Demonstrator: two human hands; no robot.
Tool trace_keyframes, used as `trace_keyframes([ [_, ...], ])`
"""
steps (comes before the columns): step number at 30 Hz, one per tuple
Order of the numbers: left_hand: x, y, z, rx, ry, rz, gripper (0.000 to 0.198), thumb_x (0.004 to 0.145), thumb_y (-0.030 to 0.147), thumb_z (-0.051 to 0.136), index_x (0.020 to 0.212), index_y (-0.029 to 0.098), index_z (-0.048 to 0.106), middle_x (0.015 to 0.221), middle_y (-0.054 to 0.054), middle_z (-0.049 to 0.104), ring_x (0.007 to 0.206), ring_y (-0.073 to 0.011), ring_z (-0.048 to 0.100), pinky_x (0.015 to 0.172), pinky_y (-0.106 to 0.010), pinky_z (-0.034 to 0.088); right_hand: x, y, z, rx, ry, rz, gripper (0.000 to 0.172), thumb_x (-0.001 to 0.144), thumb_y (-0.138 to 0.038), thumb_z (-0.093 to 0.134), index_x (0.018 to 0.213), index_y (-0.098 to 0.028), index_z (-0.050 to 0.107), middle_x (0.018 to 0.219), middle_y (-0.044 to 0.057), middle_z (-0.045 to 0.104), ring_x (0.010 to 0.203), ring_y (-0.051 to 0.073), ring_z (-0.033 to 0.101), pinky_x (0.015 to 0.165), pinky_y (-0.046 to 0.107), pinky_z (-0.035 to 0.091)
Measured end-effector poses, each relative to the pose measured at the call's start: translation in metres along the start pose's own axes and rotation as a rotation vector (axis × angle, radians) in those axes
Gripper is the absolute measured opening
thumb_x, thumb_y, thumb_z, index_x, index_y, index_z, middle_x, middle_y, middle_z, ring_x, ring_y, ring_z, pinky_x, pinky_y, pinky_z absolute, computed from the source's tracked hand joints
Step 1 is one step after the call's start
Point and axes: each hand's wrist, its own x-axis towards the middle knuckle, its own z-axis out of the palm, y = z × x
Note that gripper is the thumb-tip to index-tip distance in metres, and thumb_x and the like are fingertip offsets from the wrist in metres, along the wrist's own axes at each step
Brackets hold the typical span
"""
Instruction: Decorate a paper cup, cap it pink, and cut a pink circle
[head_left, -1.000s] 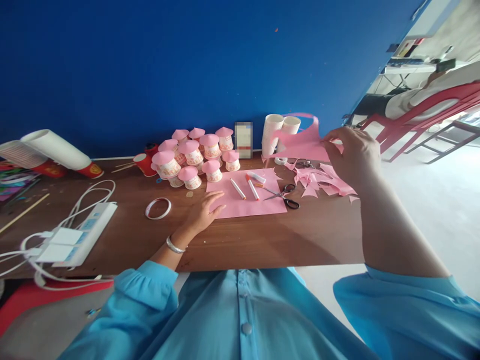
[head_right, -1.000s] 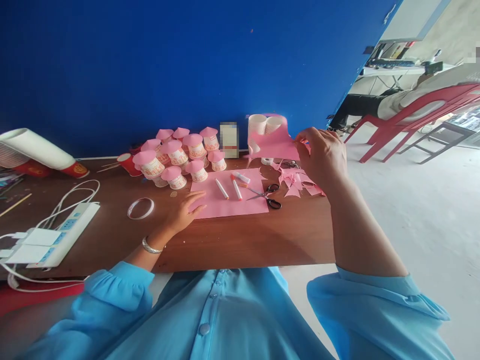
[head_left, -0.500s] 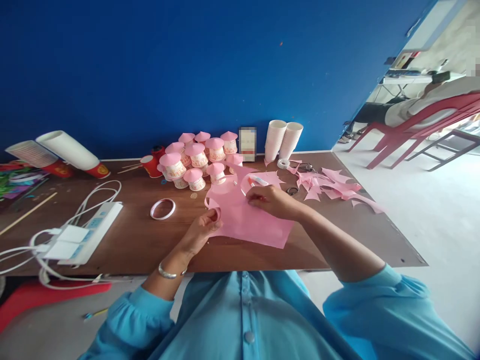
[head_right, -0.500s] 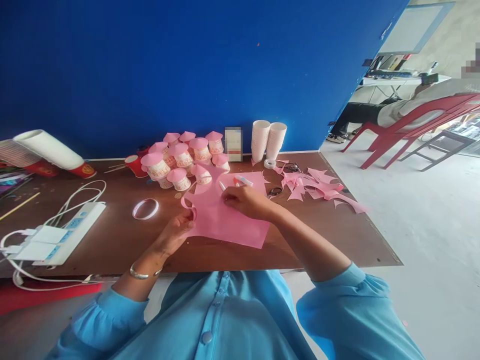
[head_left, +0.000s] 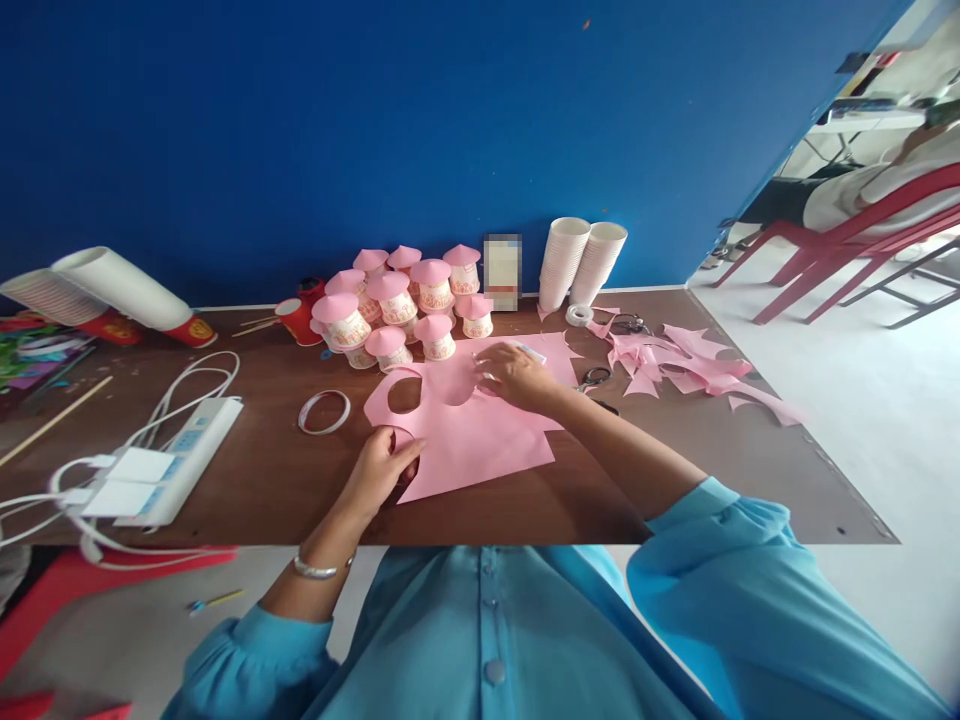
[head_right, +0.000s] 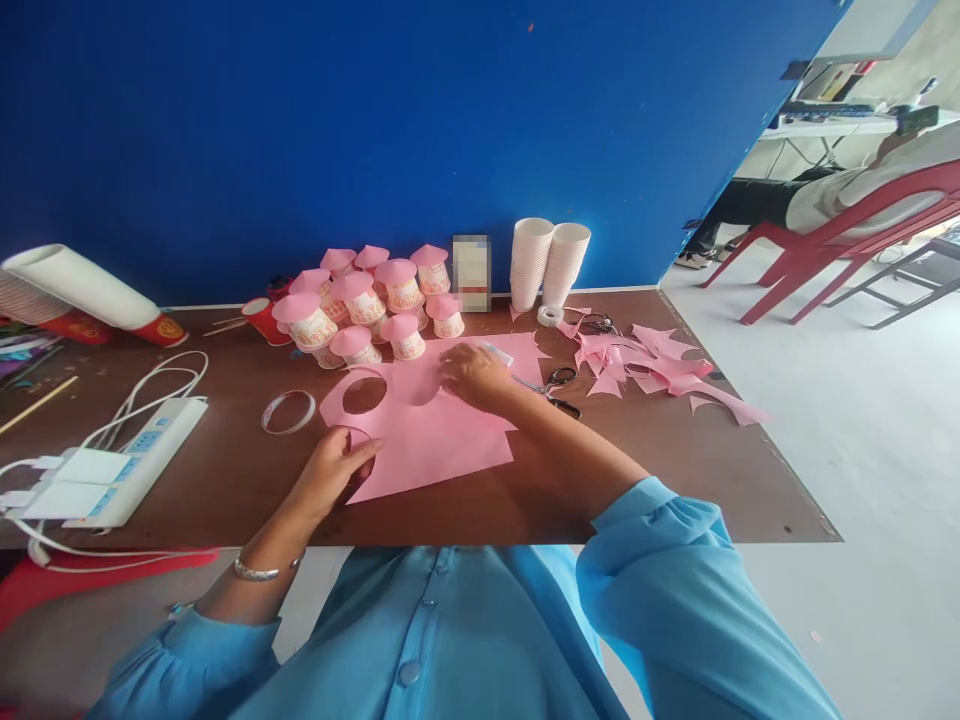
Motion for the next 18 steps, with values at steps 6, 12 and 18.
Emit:
trace_keyframes([
  [6, 0.016, -0.003, -0.006, 0.142, -0.003, 0.001, 0.041, 0.077, 0.043, 0.073, 0.066, 0.026, 0.037, 0.044, 0.007, 0.053, 0.042, -0.013, 0.051, 0.046, -0.024, 0.037, -0.007, 0.035, 0.005, -0.175, -0.056, 0.001, 0.045, 0.101, -0.038, 0.061, 0.146, -0.033, 0.058, 0.167, 0.007, 0.042, 0.157, 0.041, 0.027, 0.122, 0.072, 0.026],
  [12, 0.03, 0.005, -0.011, 0.272, -0.011, 0.014, 0.041, 0.077, 0.042, 0.071, 0.066, 0.026, 0.036, 0.045, 0.008, 0.053, 0.043, -0.0126, 0.049, 0.049, -0.025, 0.035, -0.012, 0.049, 0.012, -0.277, -0.07, 0.039, 0.038, 0.104, -0.03, 0.049, 0.14, -0.029, 0.064, 0.157, 0.01, 0.055, 0.15, 0.037, 0.041, 0.118, 0.069, 0.037],
  [18, 0.039, 0.016, -0.004, 0.393, -0.07, 0.039, 0.044, 0.08, 0.045, 0.069, 0.064, 0.026, 0.032, 0.043, 0.007, 0.055, 0.045, -0.0157, 0.057, 0.052, -0.026, 0.038, -0.031, 0.074, -0.005, -0.323, 0.008, 0.083, 0.044, 0.097, -0.022, 0.053, 0.139, -0.025, 0.064, 0.149, 0.011, 0.062, 0.143, 0.033, 0.049, 0.116, 0.055, 0.047],
])
